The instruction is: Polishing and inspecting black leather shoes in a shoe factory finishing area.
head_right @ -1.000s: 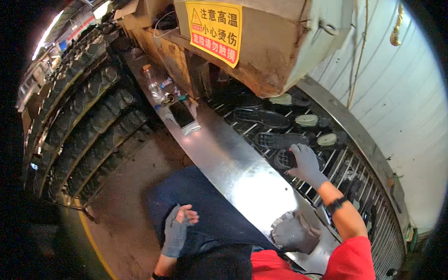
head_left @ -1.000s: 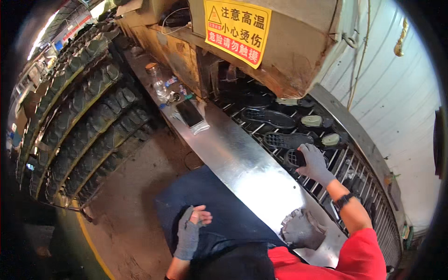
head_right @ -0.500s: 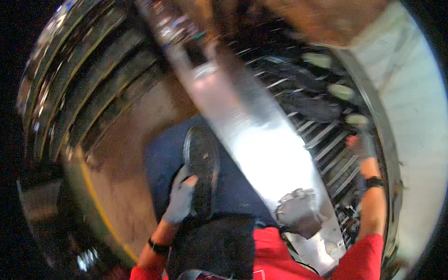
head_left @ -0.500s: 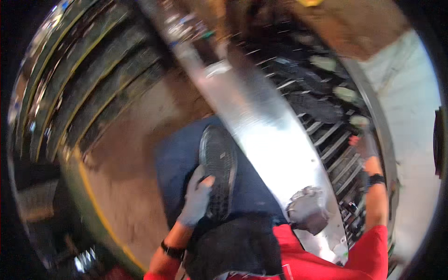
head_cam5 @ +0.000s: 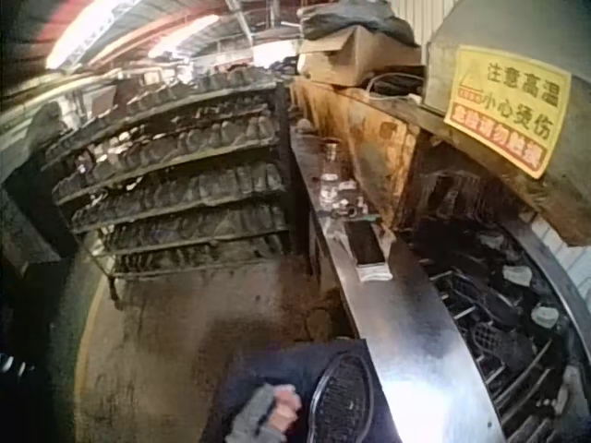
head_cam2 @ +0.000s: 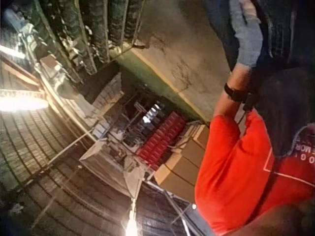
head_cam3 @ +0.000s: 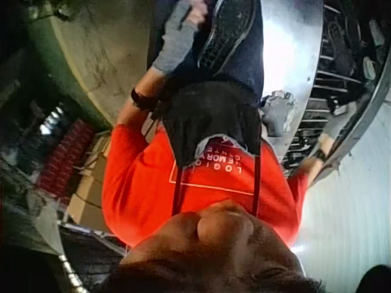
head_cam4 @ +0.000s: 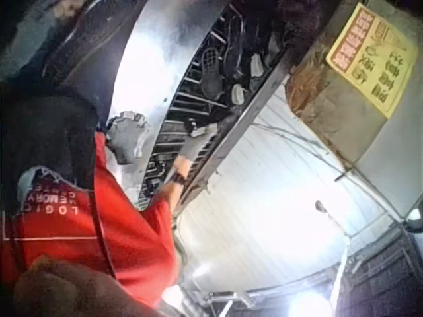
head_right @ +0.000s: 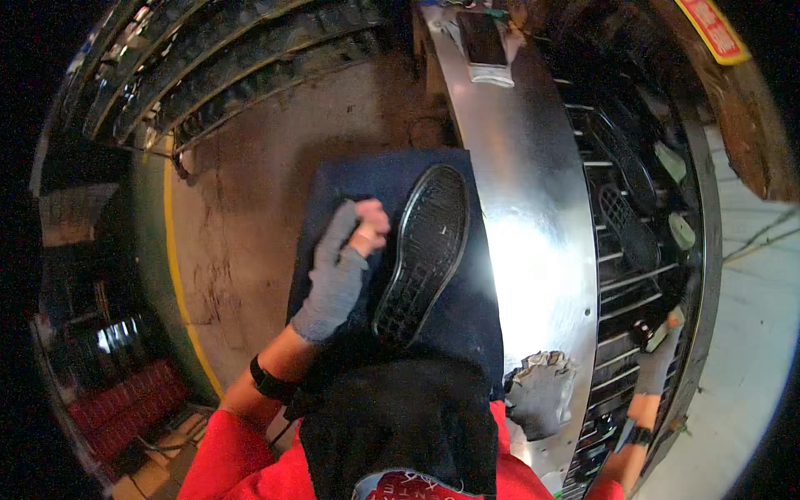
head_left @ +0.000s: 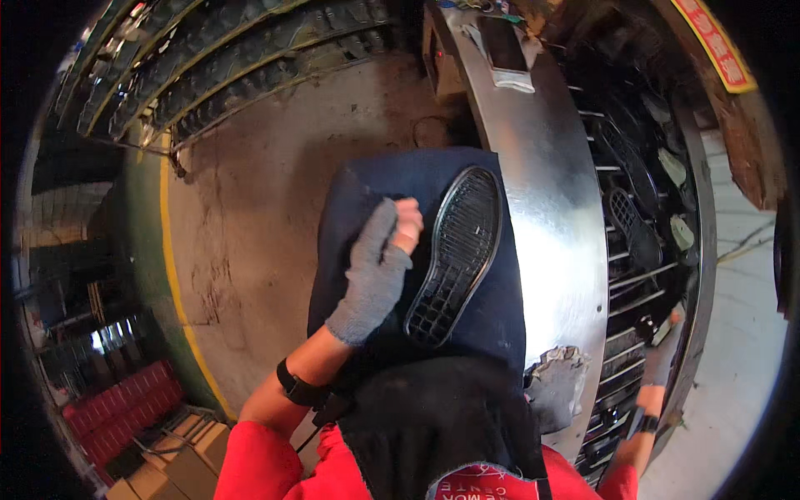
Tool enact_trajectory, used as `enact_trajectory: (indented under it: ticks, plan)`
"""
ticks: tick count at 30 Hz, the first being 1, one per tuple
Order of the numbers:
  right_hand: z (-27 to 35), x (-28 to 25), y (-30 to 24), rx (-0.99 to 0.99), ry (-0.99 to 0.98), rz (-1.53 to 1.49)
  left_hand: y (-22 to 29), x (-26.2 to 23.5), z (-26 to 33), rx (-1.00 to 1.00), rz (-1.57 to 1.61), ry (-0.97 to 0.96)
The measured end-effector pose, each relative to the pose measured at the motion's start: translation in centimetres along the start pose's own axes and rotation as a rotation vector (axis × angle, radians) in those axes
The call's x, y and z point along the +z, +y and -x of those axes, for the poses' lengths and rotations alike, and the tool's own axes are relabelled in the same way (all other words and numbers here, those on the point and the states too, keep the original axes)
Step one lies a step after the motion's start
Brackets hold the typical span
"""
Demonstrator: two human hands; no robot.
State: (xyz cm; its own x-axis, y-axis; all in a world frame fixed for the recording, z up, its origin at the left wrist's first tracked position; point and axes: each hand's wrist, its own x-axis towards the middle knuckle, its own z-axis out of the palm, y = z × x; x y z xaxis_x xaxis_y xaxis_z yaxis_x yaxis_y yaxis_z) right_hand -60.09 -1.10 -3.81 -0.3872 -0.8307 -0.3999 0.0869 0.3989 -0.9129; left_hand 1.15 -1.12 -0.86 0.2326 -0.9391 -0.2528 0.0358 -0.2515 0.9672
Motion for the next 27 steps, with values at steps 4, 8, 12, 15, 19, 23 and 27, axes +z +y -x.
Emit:
enact_trajectory:
  ticks: [4,8,12,15,19,23,27]
  plan:
    - [6.1,2.0,3.4,0.154,-0.321,-0.286,2.8,2.1,-2.5,0.239,0.075,-0.227]
    - [15.2,23.8,-2.9,0.067,-0.586,-0.047,4.1,5.7,-2.3,0.169,0.175,-0.391]
    - [17.8,31.2,-2.8,-0.059,-0.872,-0.094,7.5,4.3,-2.4,0.015,0.57,-0.346]
    - [19.1,33.5,-4.5,0.108,-0.897,-0.214,6.3,2.7,-1.9,0.231,0.597,-0.442]
    - [20.7,34.3,-6.1,0.291,-0.881,-0.173,7.1,3.1,-3.6,0.068,0.663,-0.536]
    - [20.3,33.8,-7.1,0.322,-0.791,-0.252,-0.3,2.5,-8.3,0.586,-0.43,-0.108]
    - [19.1,31.7,-7.0,0.286,-0.679,-0.245,2.4,2.9,-8.2,0.317,-0.423,-0.259]
